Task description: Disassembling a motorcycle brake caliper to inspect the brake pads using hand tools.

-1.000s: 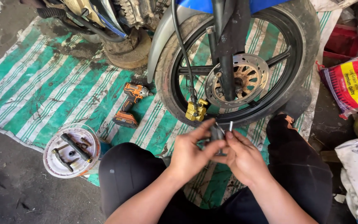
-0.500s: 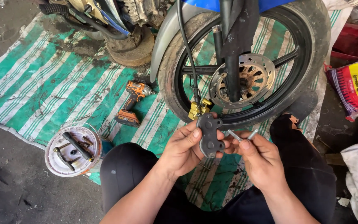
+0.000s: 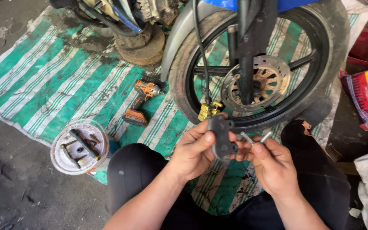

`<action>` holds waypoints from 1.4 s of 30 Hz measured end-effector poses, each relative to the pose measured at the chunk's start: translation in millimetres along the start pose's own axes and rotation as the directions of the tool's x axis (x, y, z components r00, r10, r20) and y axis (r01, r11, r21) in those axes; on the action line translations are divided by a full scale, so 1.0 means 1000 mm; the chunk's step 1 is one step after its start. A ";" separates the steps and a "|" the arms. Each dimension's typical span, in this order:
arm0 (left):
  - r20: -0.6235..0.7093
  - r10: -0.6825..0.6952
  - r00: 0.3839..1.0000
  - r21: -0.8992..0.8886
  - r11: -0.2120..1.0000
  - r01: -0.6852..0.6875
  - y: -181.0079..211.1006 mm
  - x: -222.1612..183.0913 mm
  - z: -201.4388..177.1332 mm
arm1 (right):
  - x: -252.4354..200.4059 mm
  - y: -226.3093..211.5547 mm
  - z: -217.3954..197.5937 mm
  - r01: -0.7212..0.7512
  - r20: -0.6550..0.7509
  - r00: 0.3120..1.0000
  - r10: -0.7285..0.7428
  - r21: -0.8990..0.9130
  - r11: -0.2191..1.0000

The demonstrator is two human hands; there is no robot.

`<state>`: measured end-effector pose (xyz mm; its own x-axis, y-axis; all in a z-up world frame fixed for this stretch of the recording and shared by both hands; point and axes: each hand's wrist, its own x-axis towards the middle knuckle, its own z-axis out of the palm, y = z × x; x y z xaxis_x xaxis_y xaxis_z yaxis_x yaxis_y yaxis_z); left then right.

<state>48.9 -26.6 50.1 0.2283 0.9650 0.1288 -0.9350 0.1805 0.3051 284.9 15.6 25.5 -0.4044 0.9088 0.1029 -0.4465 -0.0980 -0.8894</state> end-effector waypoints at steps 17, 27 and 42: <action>-0.173 0.239 0.956 0.542 0.833 -0.110 0.036 -0.058 0.061 | 0.171 0.209 0.186 -0.256 0.247 0.749 0.615 -0.748 0.612; -0.238 0.327 0.915 0.698 0.712 -0.073 0.082 -0.066 0.019 | 0.205 0.339 0.303 0.148 0.357 0.777 0.518 -0.905 0.400; -0.267 0.303 0.915 0.643 0.763 -0.065 0.079 -0.057 -0.025 | 0.207 0.377 0.320 0.250 0.461 0.757 0.464 -0.860 0.445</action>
<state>-44.6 -62.6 43.5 -0.1467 0.9883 -0.0419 -0.5537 -0.0470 0.8314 -222.4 36.9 -146.3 -0.8808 0.4555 -0.1294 0.3861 0.5326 -0.7532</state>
